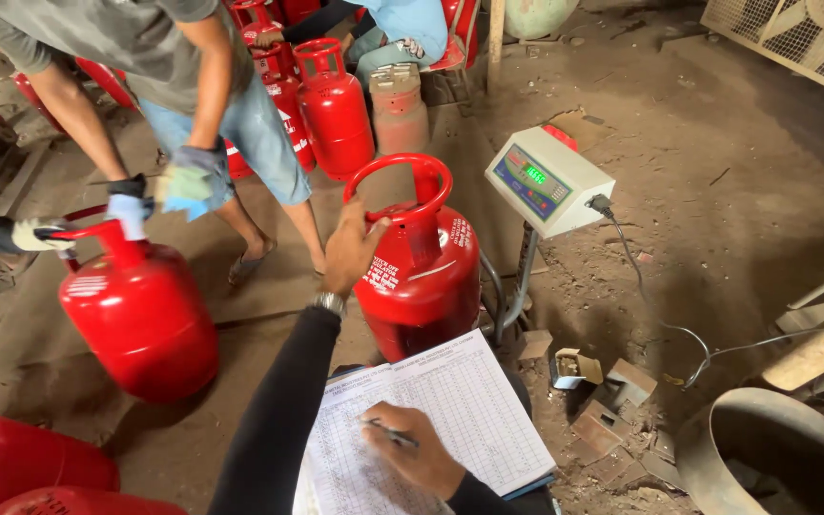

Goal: Logging weights of gas cylinders from a digital scale into a ledger.

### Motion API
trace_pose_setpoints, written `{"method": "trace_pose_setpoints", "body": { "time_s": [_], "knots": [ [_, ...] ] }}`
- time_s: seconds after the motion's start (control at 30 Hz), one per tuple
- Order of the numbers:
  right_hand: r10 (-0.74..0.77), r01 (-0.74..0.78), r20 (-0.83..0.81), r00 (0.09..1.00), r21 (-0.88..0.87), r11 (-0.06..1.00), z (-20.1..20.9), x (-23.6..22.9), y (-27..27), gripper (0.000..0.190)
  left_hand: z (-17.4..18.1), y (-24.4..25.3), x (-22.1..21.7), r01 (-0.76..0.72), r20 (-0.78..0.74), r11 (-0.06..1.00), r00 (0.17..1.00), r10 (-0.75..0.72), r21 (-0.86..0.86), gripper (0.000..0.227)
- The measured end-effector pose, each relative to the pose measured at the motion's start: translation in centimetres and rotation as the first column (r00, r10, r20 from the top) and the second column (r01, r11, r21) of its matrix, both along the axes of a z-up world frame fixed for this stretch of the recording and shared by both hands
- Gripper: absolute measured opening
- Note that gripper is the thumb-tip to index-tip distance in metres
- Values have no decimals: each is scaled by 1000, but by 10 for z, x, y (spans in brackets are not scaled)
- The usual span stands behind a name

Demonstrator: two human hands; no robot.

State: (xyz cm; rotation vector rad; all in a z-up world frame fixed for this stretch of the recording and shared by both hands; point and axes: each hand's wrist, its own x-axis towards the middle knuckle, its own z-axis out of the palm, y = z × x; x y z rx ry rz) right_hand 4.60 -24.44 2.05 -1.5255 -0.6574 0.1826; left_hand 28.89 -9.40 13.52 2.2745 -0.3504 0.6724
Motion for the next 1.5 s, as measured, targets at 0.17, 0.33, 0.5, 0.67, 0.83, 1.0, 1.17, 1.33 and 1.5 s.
{"method": "trace_pose_setpoints", "body": {
  "time_s": [0.17, 0.33, 0.5, 0.67, 0.83, 1.0, 1.17, 1.33, 1.5],
  "knots": [
    [-415, 425, 208, 886, -6, 905, -25, 17, -42, 24, -123, -21, -68, -48, -145, 566, 981, -127, -823, 45],
    [-502, 631, 556, 663, -54, 774, 16, 11, -59, 24, -175, -71, -185, -528, -376, -86, 701, -606, -845, 43],
    [-276, 528, 671, 689, -203, 824, 8, 14, -54, 44, -202, -64, -206, -551, -331, -174, 693, -640, -816, 30],
    [-327, 509, 627, 707, -130, 851, -31, 21, -55, 22, -234, -33, -197, -501, -498, 206, 564, -659, -841, 35],
    [-567, 609, 252, 784, -137, 781, -63, 47, -72, 18, -266, 4, -166, -383, -718, 679, 621, -313, -627, 33],
    [-601, 648, 257, 757, -183, 739, -22, 85, -91, 17, -312, 16, -160, -131, -537, 867, 825, -174, -481, 28],
    [-586, 704, 486, 648, -89, 704, 14, 180, -95, 11, -227, -2, -183, -245, -640, 832, 752, -161, -498, 30],
    [-548, 787, 635, 545, -162, 596, 20, 273, -83, 10, -169, -12, -196, -310, -707, 838, 697, -120, -449, 31],
    [-412, 790, 757, 508, -219, 572, 14, 299, -81, 6, -136, -15, -204, -315, -722, 825, 675, -153, -469, 35]
  ]
}}
